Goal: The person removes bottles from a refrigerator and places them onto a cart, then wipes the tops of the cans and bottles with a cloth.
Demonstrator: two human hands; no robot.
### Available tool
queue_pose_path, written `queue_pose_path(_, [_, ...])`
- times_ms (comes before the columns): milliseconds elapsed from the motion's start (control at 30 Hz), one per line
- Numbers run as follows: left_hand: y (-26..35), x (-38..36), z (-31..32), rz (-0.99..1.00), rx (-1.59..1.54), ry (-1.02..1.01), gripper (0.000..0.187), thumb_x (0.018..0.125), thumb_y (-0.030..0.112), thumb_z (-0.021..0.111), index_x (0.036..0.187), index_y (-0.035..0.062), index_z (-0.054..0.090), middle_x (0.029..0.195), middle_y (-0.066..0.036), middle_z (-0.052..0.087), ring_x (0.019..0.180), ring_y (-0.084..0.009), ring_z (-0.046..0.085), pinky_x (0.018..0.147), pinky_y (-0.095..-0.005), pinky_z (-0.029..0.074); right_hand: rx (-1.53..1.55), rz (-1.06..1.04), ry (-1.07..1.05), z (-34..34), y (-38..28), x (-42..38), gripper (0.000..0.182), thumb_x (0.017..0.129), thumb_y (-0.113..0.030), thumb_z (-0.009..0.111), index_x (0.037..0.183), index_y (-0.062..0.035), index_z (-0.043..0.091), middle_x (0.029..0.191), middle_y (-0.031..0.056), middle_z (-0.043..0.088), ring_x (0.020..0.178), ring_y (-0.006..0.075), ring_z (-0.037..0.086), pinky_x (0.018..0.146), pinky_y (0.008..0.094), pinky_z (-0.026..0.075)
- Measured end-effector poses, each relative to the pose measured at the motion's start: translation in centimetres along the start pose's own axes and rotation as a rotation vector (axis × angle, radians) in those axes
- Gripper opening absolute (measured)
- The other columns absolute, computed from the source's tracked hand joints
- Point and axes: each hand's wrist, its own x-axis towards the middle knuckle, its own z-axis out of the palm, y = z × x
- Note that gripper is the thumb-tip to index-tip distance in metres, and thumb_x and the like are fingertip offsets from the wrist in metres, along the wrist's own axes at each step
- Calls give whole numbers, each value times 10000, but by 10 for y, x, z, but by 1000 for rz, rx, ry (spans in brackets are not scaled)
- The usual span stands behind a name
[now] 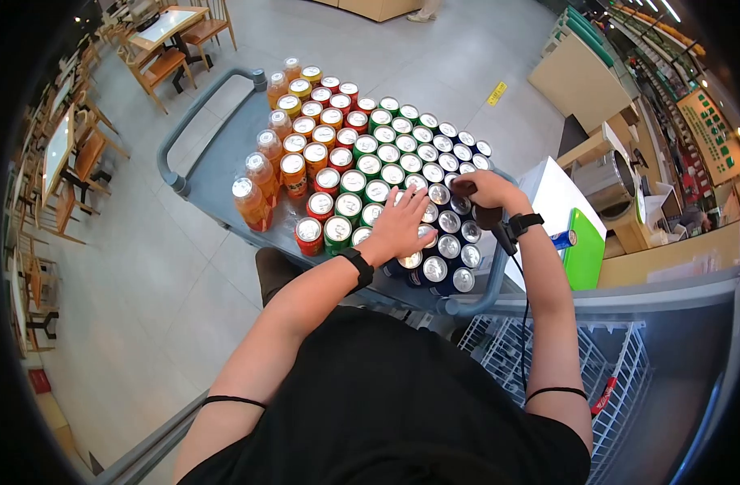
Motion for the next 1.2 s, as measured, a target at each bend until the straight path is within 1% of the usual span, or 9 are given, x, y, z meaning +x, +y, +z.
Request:
queue_pose_path(167, [0,1,1,-2,13,1,763,966,558,455,1479,-5,404,1578,-164,357,1493,-321,264,1211,-540,160,-281,163,314,29,-17,1,431,789,-1,618,1189,-150,678,1122,164,633,1077,364,644,879,430,534])
queue_pose_path(300, [1,-1,2,1,22,-4,759,970,556,448,1474,-9,407,1577,-167,357,1490,-324,268,1211,-541,161,-307,98,-6,4,-34,-6,410,774,22,598,1146,-123,695,1059,168,696,1023,357,667,867,426,539])
queue_pose_path(400, [0,0,0,8,23,7,755,972,554,446,1472,-11,409,1574,-168,361,1487,-325,273,1211,-541,161,-106,-24,77,-3,-20,-2,406,766,37,588,1127,-111,701,1020,167,715,997,357,676,860,423,543])
queue_pose_path(533, [-2,0,5,14,14,24,755,973,554,447,1471,-12,409,1568,-169,369,1486,-324,273,1211,-540,160,-265,94,309,22,-27,7,433,764,43,581,1148,-118,696,1121,167,706,1062,355,664,892,425,537])
queue_pose_path(700, [0,-1,1,5,12,2,757,974,557,444,1472,-12,408,1567,-168,369,1491,-319,262,1212,-538,157,-216,3,4,3,-9,4,464,766,9,589,1208,-101,682,1127,162,715,1056,340,667,921,414,527])
queue_pose_path(800, [0,1,1,4,19,7,757,974,557,440,1474,-11,406,1571,-166,363,1491,-318,261,1210,-539,159,-27,94,86,-5,-8,2,464,768,17,586,1209,-96,679,1145,166,711,1071,327,668,925,404,528])
queue_pose_path(933, [-2,2,4,7,19,-7,752,974,552,437,1475,-8,405,1574,-164,359,1488,-320,269,1207,-542,166,-372,207,239,22,-23,2,415,761,39,587,1133,-110,696,1121,151,723,1081,326,674,868,406,547])
queue_pose_path(1067, [0,1,1,8,36,2,748,974,550,437,1474,-6,408,1569,-167,368,1487,-322,274,1206,-545,167,-264,60,-54,0,-21,-4,416,793,-16,614,1182,-144,682,1120,174,705,1062,344,669,877,426,547])
queue_pose_path(1200, [-1,1,2,10,24,7,752,973,553,442,1473,-8,408,1565,-169,374,1486,-323,274,1206,-546,170,-270,128,170,15,8,5,463,761,8,617,1192,-139,695,1098,183,710,1060,351,667,903,432,538])
